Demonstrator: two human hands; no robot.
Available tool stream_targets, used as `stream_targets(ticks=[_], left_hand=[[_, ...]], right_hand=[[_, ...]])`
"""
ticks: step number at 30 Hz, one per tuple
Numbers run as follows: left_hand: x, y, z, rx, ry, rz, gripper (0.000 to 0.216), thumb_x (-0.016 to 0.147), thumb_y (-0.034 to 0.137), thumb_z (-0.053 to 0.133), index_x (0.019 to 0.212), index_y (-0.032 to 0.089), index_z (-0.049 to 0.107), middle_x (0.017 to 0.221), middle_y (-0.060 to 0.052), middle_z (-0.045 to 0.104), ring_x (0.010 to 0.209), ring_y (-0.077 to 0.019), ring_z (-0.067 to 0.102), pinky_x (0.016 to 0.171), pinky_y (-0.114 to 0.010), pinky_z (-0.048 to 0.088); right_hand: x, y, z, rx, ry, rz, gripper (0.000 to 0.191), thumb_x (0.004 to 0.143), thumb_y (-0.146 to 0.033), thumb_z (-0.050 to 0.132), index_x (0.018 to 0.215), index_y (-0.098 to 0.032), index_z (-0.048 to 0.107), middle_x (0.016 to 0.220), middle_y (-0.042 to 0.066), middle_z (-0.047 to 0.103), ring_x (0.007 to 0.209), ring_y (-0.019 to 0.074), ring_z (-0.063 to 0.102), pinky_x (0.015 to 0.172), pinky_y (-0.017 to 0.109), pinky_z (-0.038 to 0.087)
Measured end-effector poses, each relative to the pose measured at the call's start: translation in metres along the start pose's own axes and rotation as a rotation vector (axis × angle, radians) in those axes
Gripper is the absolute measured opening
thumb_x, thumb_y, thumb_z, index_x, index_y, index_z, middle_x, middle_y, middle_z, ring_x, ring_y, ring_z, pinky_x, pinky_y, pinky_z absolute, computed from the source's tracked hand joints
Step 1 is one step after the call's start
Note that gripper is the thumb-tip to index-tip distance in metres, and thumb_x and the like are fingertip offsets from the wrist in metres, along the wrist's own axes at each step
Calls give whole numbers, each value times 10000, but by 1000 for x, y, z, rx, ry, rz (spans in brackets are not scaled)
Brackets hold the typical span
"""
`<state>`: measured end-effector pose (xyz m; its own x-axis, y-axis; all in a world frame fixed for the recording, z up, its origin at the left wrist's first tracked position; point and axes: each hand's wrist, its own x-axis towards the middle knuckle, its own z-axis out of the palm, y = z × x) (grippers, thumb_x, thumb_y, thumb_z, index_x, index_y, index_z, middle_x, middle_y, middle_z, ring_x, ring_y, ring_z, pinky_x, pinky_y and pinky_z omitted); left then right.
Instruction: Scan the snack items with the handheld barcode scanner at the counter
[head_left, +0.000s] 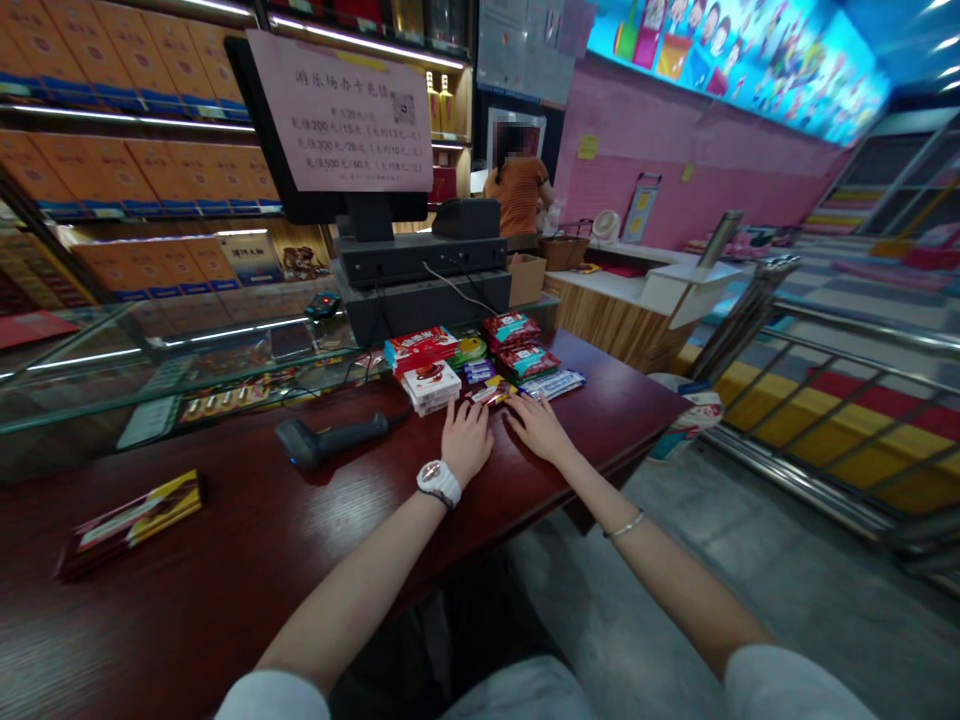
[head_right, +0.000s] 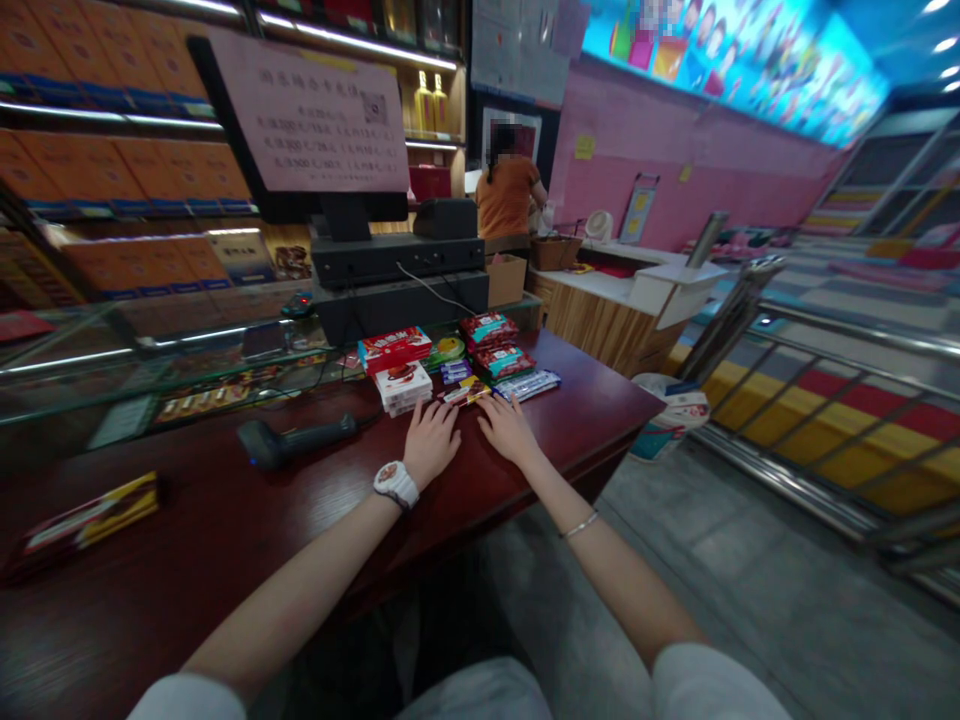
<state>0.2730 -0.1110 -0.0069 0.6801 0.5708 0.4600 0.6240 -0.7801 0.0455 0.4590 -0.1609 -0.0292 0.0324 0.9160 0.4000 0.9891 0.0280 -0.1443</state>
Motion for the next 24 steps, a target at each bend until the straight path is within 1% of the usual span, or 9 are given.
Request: stream_targets(ticks=[2,5,9,11,16,19,24], left_hand=[[0,0,0,-9,-11,-5,445,904,259,483,1320,137,583,1342,-120,623,1328,-299,491,1220,-535,241],[1,0,-1,-28,-25,-1,443,913,252,472,1328,139,576,1374,-113,608,1367,-294,462,1224,-534,235],[1,-1,0,-47,-37,19,436,926,253,459,1337,156,569,1393,-96,600,1369,-273,466,1232,-520,230],[0,-1,1,-48,-41,24,428,931,256,454,1330,158,575,1394,-85,602,1364,-270,469,1235,-518,224],[0,-2,3,-25,-27,8,422,938,266,443,1327,176,580,1400,-75,599,1375,-279,454,1223,-529,239],[0,-1,2,-17,-43,-11,442,943,268,428,1350,165,564,1423,-84,579,1378,-278,451,1222,-525,239],[0,0,0,-7,-78,-79,476,944,287,424,1383,139,539,1465,-91,537,1375,-294,450,1220,-522,241]], right_hand=[[0,-2,-2,-6,-29,15,431,994,-335,364,1365,-186,527,1465,99,534,1400,283,429,1201,565,203],[0,-5,-5,-17,-47,33,458,1004,-381,363,1386,-179,514,1487,96,510,1411,281,416,1214,548,181],[3,-4,-4,-15,-85,49,522,994,-409,388,1473,-202,417,1575,75,382,1471,291,312,1207,567,191],[4,-4,-4,-8,-120,57,552,990,-425,394,1504,-225,371,1595,67,344,1488,297,272,1199,589,195],[5,-5,-6,-8,-145,73,551,994,-443,377,1506,-238,377,1585,70,362,1488,294,273,1202,601,166],[5,-5,-6,-12,-143,70,554,995,-447,373,1510,-242,371,1588,70,356,1491,292,267,1200,608,164],[5,-5,-4,-31,-163,64,564,997,-454,373,1521,-246,356,1615,68,290,1499,294,243,1201,606,160]])
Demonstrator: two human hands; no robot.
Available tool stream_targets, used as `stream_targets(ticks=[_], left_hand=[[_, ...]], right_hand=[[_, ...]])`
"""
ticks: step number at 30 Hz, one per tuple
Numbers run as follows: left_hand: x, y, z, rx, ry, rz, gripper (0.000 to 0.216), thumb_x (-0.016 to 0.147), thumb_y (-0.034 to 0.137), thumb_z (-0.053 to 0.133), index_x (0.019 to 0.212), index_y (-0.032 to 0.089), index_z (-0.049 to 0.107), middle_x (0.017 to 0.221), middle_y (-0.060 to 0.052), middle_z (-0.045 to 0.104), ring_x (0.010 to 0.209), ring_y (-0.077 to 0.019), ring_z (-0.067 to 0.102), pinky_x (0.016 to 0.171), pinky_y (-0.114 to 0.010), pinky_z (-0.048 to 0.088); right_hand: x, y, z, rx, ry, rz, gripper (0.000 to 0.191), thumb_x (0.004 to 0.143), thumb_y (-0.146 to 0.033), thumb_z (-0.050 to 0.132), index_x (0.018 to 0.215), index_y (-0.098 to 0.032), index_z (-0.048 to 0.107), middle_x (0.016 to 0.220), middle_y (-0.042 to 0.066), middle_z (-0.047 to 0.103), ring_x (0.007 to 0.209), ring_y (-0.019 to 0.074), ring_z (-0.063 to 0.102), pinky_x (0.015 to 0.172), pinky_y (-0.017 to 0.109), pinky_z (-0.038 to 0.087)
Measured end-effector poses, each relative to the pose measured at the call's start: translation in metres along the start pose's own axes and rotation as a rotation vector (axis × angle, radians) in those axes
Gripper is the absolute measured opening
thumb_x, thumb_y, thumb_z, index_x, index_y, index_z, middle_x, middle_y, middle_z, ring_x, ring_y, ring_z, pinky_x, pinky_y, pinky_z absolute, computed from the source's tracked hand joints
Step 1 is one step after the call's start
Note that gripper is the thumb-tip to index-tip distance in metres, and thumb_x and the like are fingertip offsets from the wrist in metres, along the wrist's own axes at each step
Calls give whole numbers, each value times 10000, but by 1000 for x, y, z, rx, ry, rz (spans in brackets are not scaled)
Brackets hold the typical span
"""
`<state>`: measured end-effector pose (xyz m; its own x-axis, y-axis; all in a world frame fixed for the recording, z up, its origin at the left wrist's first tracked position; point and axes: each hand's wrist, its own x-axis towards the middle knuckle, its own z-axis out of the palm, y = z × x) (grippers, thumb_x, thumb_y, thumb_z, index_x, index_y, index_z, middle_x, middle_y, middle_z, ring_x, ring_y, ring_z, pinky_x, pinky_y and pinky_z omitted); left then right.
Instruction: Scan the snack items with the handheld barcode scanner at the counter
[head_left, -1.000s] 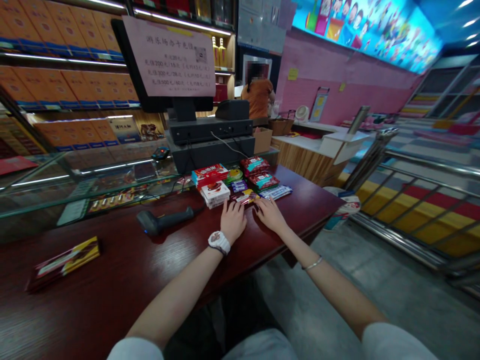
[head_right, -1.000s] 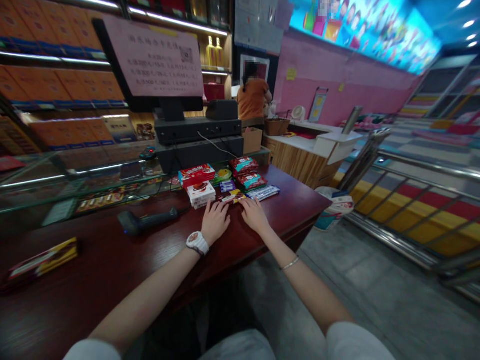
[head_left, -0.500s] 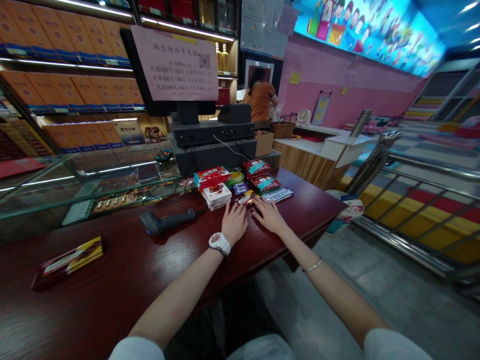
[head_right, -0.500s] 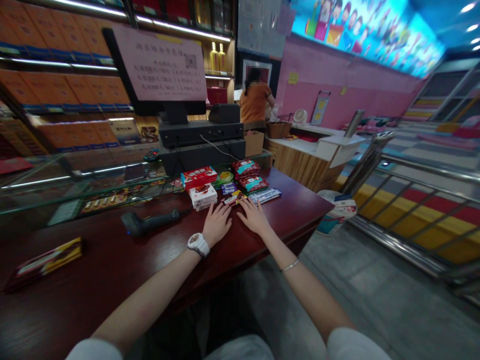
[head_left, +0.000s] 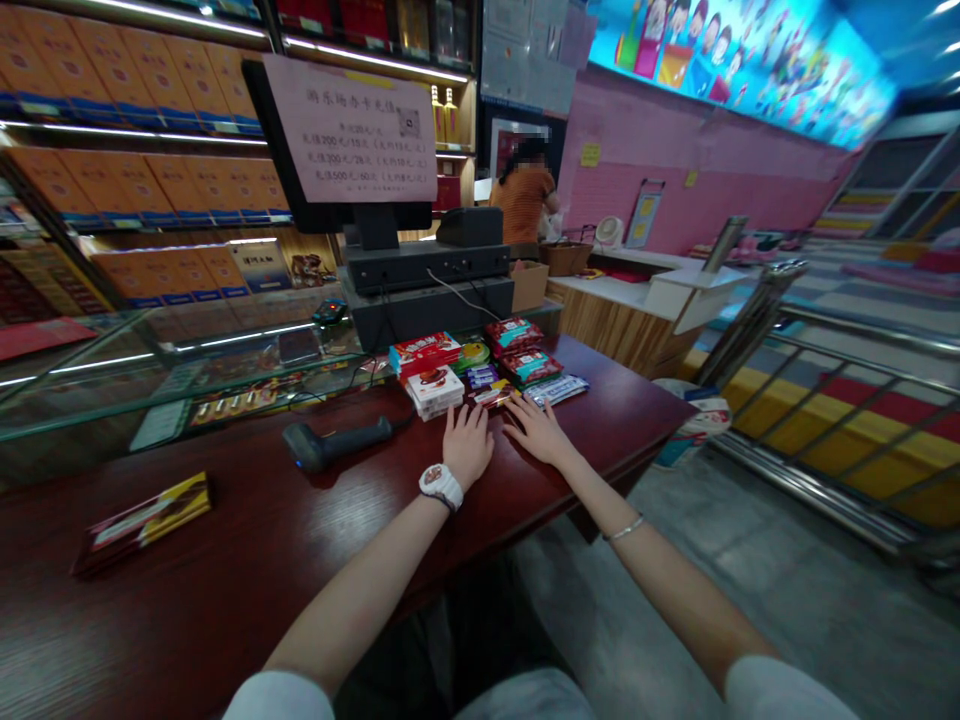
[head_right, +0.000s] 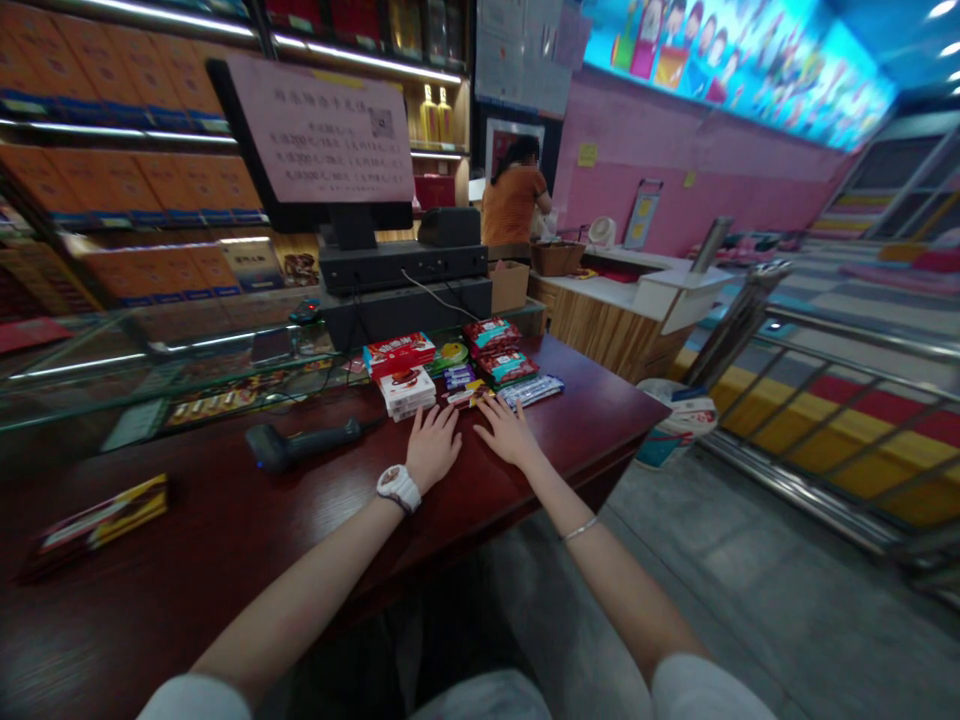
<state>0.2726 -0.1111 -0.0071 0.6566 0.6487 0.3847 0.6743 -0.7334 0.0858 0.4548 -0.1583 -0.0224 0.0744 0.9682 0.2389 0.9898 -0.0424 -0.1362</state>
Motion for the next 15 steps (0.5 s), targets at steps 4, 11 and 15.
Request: stream_targets(ticks=[4,11,15], left_hand=[[1,0,0,-1,-14,-28,499,943,300,423,1394,110,525,1464,-109,533,1359,-295,461,1225,-511,232],[5,-6,4,-19,35,-53,496,927,308,444,1384,138,536,1456,-126,536,1354,-309,466,1213,-543,244],[6,-9,6,-31,55,-63,492,925,306,444,1370,121,542,1440,-146,547,1343,-313,478,1210,-549,248]], right_hand=[[0,-1,-2,-18,-20,6,561,1003,-451,359,1529,-256,338,1624,78,269,1500,296,238,1190,625,165],[7,-1,-4,-39,-21,-33,556,1003,-451,365,1516,-239,368,1604,82,316,1503,298,228,1199,637,80],[9,-1,-1,-17,-2,-41,548,1007,-445,350,1520,-252,359,1593,72,336,1500,293,239,1199,641,73]])
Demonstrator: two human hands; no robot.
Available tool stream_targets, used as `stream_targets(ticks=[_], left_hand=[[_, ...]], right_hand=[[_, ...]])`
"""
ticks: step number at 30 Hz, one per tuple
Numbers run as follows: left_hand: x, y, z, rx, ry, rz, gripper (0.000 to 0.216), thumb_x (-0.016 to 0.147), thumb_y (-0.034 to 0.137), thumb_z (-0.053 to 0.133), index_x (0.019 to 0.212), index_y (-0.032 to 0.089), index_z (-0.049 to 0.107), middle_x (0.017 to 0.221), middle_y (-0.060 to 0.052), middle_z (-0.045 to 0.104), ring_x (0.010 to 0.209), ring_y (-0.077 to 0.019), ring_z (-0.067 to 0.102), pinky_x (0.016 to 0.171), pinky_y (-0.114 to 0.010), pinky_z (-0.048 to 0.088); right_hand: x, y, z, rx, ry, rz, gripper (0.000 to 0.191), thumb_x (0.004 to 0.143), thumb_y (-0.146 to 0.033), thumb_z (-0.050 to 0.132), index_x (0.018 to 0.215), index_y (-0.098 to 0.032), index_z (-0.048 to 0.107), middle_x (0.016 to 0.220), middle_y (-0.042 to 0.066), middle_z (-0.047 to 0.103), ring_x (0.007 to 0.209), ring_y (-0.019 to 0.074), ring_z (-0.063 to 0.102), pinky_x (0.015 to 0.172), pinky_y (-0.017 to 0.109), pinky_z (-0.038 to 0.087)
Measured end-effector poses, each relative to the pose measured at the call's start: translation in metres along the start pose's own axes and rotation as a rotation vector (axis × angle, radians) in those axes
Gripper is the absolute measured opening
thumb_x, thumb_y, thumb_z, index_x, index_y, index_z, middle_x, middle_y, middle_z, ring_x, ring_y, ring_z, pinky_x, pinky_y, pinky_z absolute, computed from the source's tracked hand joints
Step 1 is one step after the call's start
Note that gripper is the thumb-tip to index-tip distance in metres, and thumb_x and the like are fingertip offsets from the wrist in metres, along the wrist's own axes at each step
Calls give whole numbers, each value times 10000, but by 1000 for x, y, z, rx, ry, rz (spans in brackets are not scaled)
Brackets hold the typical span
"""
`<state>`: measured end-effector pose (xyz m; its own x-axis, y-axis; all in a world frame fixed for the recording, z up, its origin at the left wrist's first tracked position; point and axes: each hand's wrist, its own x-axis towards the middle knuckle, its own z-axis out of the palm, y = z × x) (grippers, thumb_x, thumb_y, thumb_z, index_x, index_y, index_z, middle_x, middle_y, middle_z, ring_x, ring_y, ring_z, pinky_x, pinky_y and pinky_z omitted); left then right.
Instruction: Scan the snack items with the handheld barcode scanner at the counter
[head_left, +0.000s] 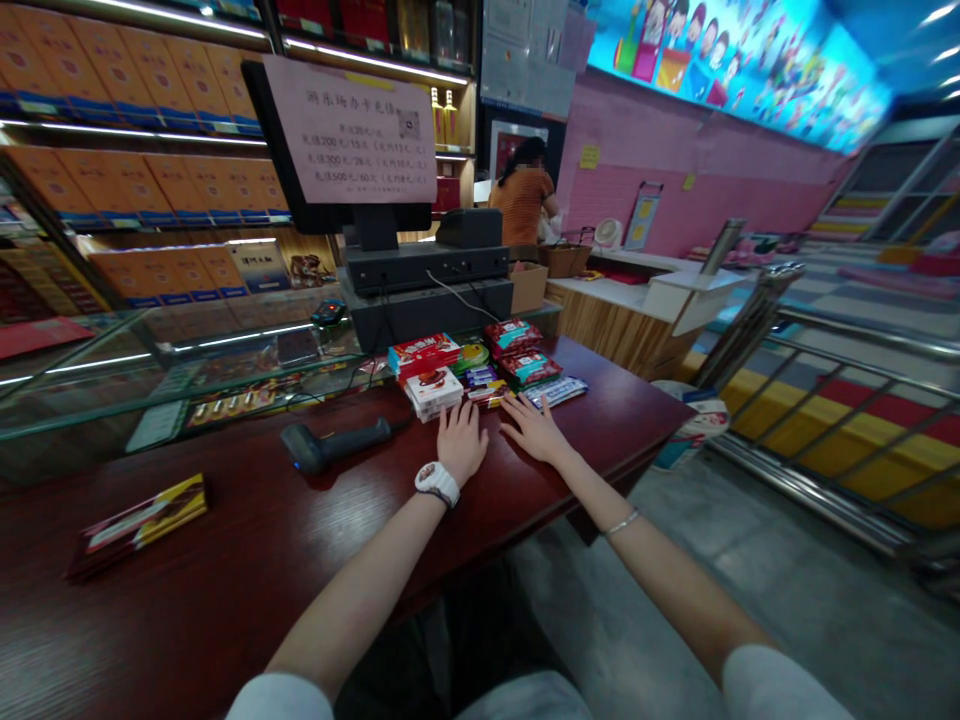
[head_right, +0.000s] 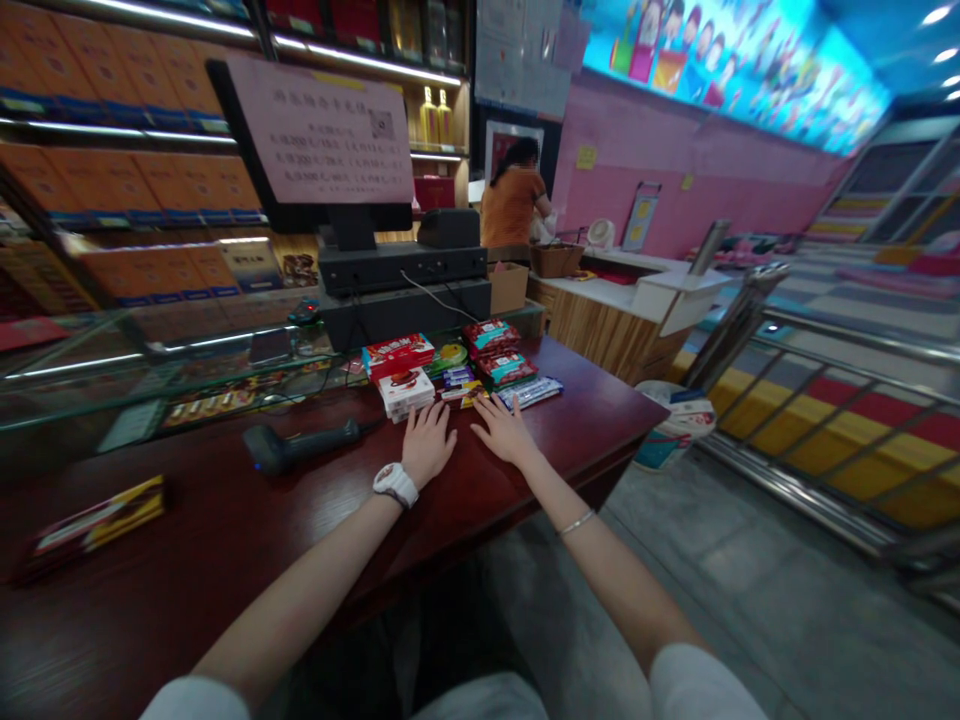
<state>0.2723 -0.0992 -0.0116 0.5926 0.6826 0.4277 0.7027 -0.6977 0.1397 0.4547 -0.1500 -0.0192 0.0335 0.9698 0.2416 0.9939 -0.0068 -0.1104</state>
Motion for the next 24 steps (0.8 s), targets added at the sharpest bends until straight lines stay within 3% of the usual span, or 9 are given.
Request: stream_targets(ticks=[8,15,19,24], left_hand=[[0,1,-3,0,-17,0,478,930,300,440,1361,121,542,1454,-143,533,1361,-304,461,1208,-536,262],[-16,-11,-25,-6,0,21,432,927,276,460,1332,161,558,1468,-116,522,1371,-278,458,1212,-522,274],[-29,-24,-51,7,60,8,413,932,289,471,1327,203,553,1447,-97,542,1370,-265,463,1211,-511,284],[-48,-51,-86,31,108,-66,403,944,277,459,1333,207,540,1469,-94,521,1384,-261,449,1221,-519,264]], right_hand=[[-1,2,4,5,28,3,538,1000,-426,358,1510,-255,375,1593,75,338,1492,288,264,1199,631,103],[-4,-3,-5,-15,84,-72,537,977,-352,393,1494,-210,392,1615,84,292,1502,273,240,1203,588,161],[2,-25,-17,4,116,-159,565,957,-343,426,1502,-204,374,1615,99,291,1509,264,220,1209,573,166],[12,-81,-29,78,113,-260,608,946,-341,442,1527,-208,324,1621,96,277,1514,266,201,1214,563,166]])
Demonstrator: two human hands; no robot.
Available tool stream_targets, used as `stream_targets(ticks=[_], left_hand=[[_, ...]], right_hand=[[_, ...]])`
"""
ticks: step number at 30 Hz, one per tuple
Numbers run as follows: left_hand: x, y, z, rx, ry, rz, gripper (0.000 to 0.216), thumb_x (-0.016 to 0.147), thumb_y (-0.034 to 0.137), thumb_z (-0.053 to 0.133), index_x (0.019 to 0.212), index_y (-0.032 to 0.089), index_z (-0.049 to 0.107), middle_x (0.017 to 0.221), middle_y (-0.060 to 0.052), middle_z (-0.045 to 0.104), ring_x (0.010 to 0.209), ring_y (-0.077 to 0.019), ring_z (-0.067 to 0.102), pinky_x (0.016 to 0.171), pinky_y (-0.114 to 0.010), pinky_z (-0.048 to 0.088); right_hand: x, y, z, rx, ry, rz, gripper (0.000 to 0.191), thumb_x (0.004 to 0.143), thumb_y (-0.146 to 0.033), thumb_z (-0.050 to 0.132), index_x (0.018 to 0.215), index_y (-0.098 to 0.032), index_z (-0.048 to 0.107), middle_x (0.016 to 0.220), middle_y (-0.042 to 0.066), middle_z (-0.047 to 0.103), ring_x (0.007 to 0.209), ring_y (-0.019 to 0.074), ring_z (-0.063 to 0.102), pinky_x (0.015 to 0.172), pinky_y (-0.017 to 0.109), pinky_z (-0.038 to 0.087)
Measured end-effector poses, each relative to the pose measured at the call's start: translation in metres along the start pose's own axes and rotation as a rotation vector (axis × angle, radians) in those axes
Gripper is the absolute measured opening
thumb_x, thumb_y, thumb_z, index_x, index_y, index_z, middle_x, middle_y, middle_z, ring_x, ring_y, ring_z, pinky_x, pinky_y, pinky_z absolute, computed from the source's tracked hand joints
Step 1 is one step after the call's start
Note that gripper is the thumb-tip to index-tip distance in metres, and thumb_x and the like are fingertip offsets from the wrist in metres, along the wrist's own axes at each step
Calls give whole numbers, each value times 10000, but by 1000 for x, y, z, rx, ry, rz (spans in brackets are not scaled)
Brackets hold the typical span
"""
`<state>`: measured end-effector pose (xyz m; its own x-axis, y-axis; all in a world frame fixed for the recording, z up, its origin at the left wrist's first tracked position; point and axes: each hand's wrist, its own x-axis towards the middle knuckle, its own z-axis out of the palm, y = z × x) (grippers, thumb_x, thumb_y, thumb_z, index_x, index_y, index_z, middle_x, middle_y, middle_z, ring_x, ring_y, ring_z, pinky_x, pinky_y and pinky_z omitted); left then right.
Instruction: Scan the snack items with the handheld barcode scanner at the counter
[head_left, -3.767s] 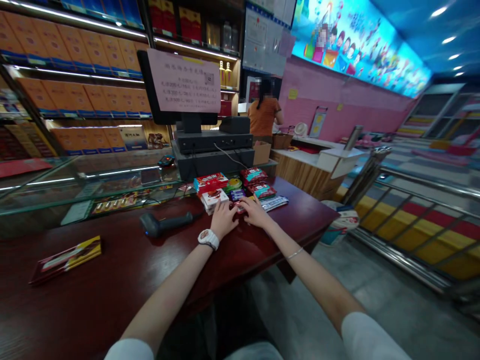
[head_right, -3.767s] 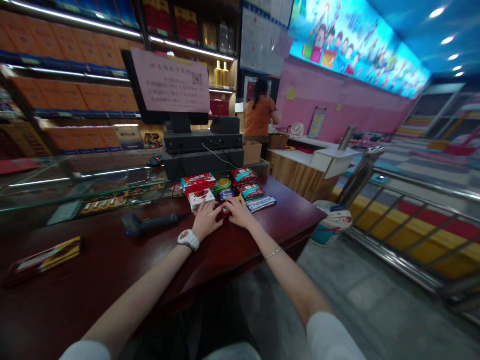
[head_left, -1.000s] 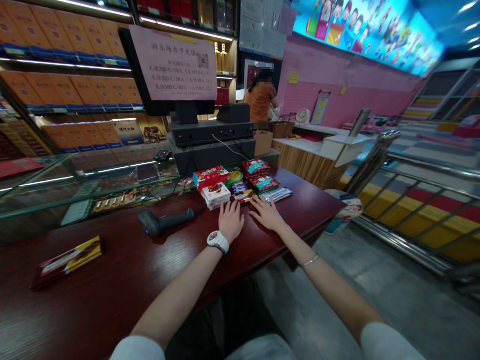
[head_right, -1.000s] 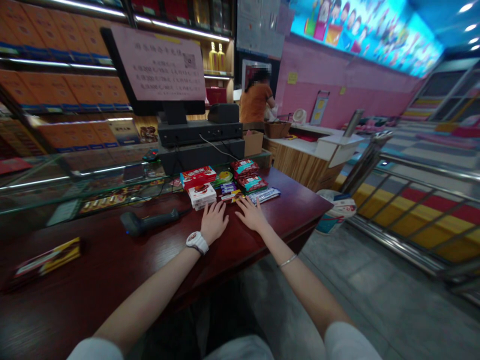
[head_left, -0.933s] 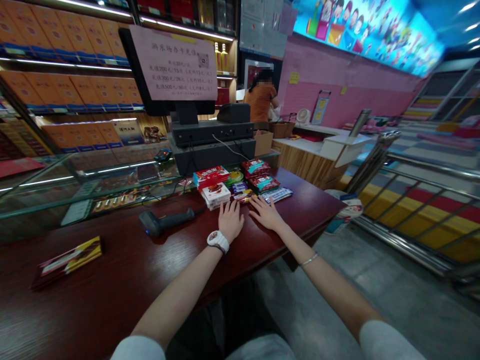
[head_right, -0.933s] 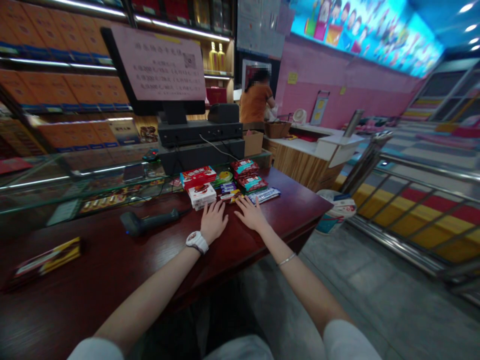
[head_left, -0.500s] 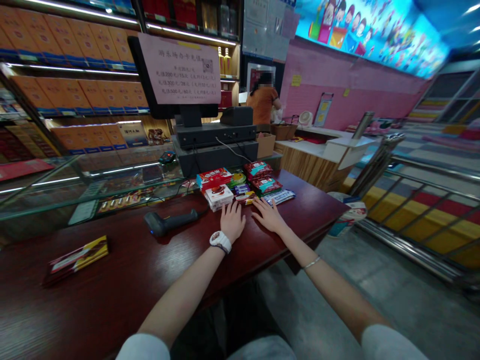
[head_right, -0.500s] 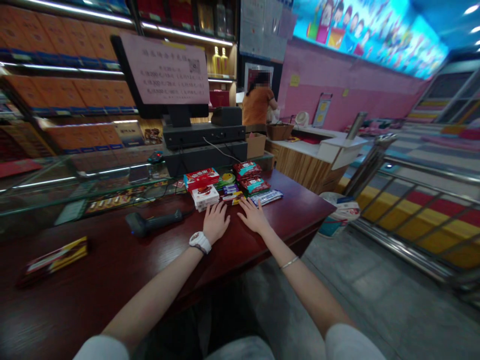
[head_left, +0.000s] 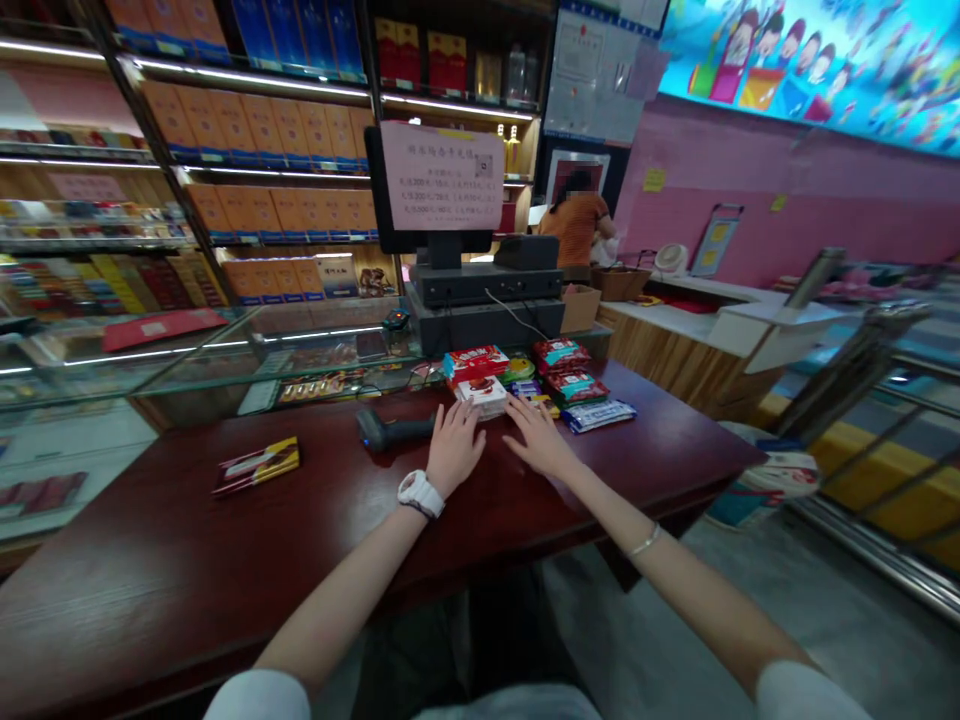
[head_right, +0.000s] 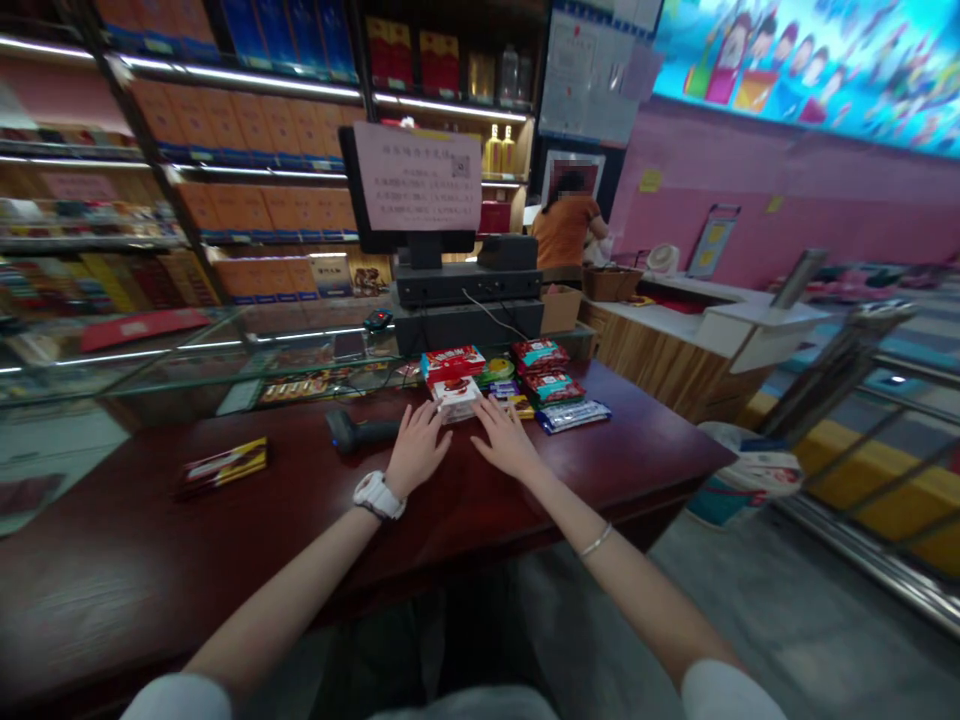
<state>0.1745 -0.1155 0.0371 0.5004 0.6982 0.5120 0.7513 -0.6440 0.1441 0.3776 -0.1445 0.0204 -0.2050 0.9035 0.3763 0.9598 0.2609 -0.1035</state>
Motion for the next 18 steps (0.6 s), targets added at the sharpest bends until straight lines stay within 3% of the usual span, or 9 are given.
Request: stream_targets(ticks=[11,18], left_hand=[[-76,-95,-53,56,73,-207,385,938,269,461,1311,217,540,1457,-92,525,1380,-246,454,1214,-509,271],[-116,-155,-86,109,132,-343,362,935,268,436,1269,201,559,1414,-111,553,1342,-254,485,1199,-507,288]], right_hand=[[56,-124,14,202,40,-272,639,921,-313,485,1530,-209,318,1616,90,294,1512,253,211,1226,523,169],[83,-192,41,358,19,-398,634,917,-267,490,1527,-241,317,1594,106,336,1486,252,279,1213,523,213]])
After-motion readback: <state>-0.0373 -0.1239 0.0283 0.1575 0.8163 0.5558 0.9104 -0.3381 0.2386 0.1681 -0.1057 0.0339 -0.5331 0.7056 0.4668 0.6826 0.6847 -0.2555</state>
